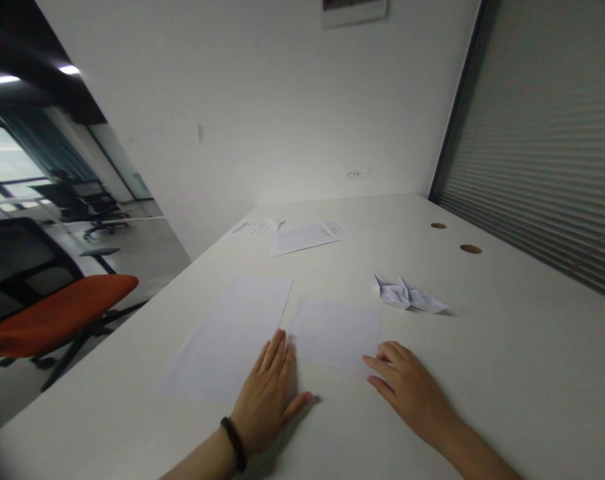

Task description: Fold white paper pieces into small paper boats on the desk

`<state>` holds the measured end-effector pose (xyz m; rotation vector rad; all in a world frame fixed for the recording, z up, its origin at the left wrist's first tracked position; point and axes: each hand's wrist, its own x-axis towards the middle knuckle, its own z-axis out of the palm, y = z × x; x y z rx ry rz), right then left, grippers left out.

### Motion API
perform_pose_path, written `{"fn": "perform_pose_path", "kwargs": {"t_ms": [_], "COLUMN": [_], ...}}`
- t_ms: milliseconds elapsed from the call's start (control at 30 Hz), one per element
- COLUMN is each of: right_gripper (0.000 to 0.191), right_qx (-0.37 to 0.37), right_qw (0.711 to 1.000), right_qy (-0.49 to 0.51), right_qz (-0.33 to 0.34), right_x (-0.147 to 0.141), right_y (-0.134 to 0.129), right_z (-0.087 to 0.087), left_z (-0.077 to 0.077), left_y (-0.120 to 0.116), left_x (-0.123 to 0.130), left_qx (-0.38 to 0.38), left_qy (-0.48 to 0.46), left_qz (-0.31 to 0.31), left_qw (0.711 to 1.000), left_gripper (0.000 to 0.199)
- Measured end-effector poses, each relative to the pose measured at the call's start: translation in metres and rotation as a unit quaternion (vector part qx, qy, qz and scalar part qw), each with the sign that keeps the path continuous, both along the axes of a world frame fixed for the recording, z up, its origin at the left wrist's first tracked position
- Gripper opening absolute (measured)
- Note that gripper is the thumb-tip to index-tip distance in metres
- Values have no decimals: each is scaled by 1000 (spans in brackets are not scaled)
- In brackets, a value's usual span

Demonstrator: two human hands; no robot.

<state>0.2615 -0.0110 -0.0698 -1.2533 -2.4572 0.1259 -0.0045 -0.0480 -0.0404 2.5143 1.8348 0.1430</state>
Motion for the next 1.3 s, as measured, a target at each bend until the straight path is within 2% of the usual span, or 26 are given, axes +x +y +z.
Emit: {"fn": "perform_pose_path", "kwargs": {"t_ms": [33,133,167,233,333,467,600,667,800,867,933,1067,1167,1300], "right_gripper": [29,35,38,44,45,35,34,32,28,40,54,60,68,58], "right_qx": [5,-14,-28,-55,-51,36,100,91,20,-19,-61,-110,-114,-76], "right_qw": [1000,999,999,997,995,991,984,985,992,991,989,983,980,984], "right_qy": [-1,5,7,3,-12,-46,-53,-40,29,40,18,-28,-38,-60], "right_qz": [10,30,36,51,85,117,139,142,125,129,131,144,157,152], "right_x": [-3,-11,-13,-15,-16,-19,-27,-30,-28,-22,-16,-9,-10,-13], "right_y": [1,0,0,0,2,6,5,6,12,16,19,23,21,17], "right_z": [0,1,2,6,12,13,12,15,23,24,22,21,26,30], "left_z": [1,2,1,-1,-3,-2,-4,-6,-11,-11,-11,-7,-5,-4], "left_y": [7,27,31,34,32,26,26,27,31,32,32,30,31,32], "left_x": [3,10,11,12,12,14,22,26,28,26,24,21,20,18], "left_qx": [-3,-44,-51,-50,-47,-44,-11,8,38,43,40,25,13,17], "left_qy": [-8,-30,-34,-37,-42,-56,-71,-76,-86,-90,-97,-112,-115,-111], "left_qz": [-23,-157,-185,-203,-190,-163,-112,-89,-66,-69,-79,-92,-94,-103], "left_qw": [1000,986,981,977,980,984,991,993,993,993,991,989,989,988], "left_gripper": [82,74,71,65,61,59,52,44,28,27,28,45,53,55]}}
